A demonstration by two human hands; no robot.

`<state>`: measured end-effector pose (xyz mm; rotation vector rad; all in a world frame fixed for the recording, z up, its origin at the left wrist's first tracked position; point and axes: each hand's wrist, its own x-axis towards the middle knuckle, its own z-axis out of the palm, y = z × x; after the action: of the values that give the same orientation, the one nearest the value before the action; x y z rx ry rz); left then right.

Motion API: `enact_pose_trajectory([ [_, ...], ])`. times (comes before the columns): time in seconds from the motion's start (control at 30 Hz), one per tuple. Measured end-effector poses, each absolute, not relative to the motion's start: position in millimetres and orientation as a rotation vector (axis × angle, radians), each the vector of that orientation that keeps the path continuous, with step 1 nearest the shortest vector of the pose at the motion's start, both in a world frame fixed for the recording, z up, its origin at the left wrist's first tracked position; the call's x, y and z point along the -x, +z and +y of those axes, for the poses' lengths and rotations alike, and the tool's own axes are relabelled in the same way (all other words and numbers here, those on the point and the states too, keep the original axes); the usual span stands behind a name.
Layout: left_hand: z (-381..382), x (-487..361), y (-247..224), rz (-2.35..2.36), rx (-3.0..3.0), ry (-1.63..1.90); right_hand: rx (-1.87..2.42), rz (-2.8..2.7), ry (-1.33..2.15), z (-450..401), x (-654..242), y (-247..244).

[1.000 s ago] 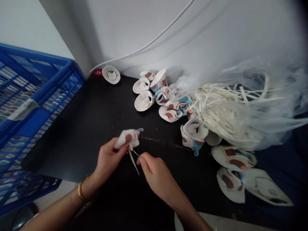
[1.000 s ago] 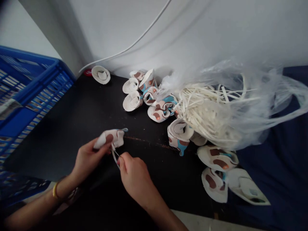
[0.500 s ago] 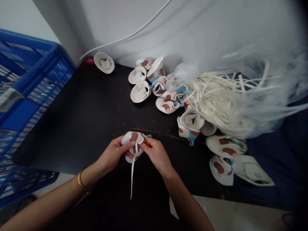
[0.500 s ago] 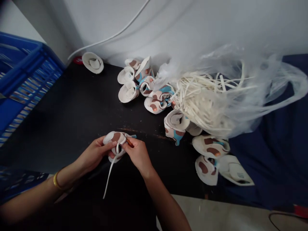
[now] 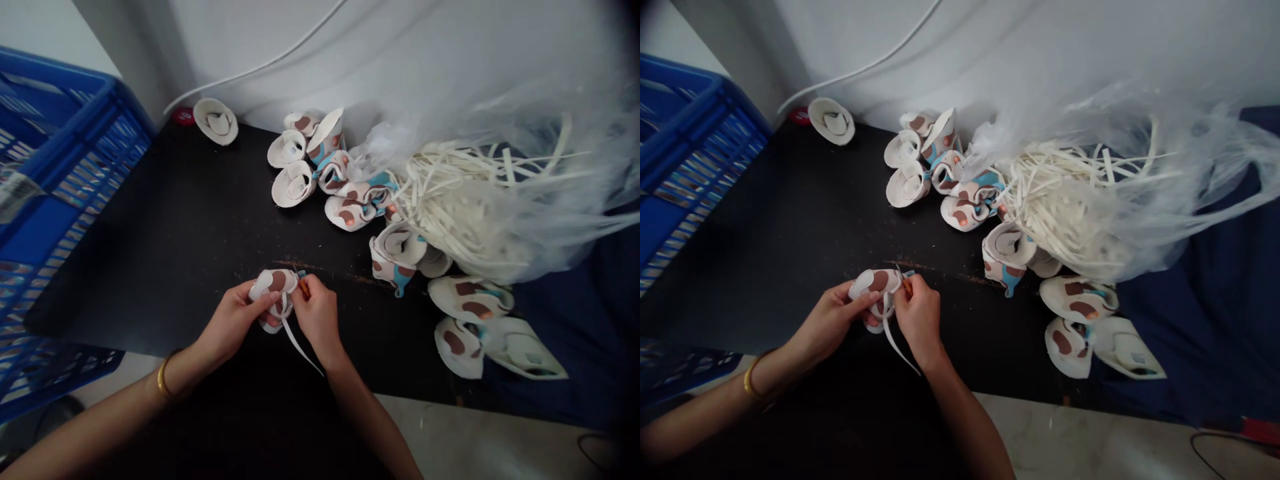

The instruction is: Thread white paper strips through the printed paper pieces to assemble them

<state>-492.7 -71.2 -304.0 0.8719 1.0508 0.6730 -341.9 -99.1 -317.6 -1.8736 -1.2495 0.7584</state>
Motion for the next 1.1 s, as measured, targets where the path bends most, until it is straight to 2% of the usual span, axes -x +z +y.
enact_pose_trajectory([
  [0.23,-57,496,-301,1.024,-0.696,0.668,1.706,-1.241,0.82,-105,329,-317],
  [0.5,-52,499,-302,0.994,-0.664,0.672,1.382,-1.578,0.857,-124,335,-313],
  [0.8,-60,498,-291,1.004,-0.774,0.679,1.418,-1.333,1.063,-125,343,-273],
  [1.1,-64,502,-290,0.951,-0.825,0.679,1.699,-1.399,1.241,-121,341,-284],
])
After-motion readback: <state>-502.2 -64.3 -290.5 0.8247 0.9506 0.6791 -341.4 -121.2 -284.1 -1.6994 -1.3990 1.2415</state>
